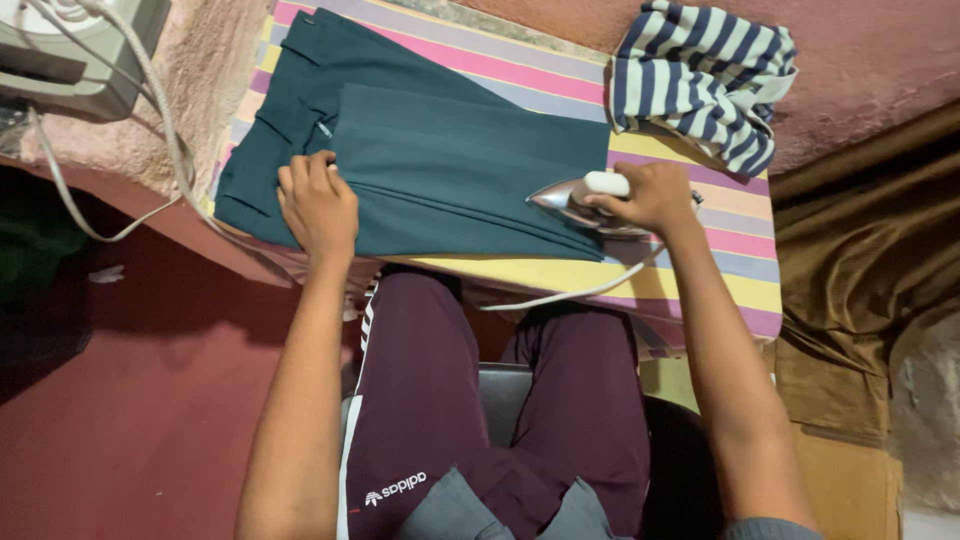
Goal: The person irons a dark green pair of trousers on a striped ironing board, smoothing the fabric with one hand while moving the iron with the other. After ironing, the person folds the trousers and places them on a pile of other clothes.
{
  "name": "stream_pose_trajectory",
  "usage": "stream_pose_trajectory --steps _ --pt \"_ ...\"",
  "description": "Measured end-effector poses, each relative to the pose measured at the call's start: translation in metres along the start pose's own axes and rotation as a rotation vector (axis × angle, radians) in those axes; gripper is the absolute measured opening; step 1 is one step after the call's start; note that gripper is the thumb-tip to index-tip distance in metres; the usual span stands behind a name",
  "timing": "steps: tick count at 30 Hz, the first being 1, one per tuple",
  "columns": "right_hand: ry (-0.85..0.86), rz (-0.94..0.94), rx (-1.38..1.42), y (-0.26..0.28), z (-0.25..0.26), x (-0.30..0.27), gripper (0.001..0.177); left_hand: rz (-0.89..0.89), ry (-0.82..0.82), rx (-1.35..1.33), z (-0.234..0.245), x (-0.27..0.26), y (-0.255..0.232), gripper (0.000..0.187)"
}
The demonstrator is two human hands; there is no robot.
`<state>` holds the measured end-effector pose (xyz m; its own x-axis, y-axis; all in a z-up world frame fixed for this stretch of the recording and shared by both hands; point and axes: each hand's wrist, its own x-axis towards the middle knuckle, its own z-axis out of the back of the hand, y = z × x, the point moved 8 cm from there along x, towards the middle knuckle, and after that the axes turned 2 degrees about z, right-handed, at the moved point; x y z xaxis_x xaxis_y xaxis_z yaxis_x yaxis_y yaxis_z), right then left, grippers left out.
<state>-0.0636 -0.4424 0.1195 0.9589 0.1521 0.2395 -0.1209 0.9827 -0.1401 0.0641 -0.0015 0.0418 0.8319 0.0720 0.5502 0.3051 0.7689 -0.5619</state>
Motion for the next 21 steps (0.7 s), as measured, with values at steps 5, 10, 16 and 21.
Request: stream_pose_trajectory --steps 5,10,16,21 --pt "0.023 -0.022 0.023 0.022 0.006 -0.009 0.07 -0.003 -0.003 -0.007 -0.002 0.001 -0.001 0.016" --pt "-0.05 -0.006 0.054 0.037 0.02 -0.005 0.07 -0.025 -0.016 0.02 0.002 0.002 -0.001 0.021" --pt "0.034 -0.012 0.0 0.068 0.016 -0.005 0.069 -0.032 -0.034 0.017 0.0 0.001 0.0 0.025" --pt "0.009 -0.056 -0.006 0.103 0.021 -0.001 0.069 -0.049 -0.03 0.019 -0.003 0.0 0.0 0.025"
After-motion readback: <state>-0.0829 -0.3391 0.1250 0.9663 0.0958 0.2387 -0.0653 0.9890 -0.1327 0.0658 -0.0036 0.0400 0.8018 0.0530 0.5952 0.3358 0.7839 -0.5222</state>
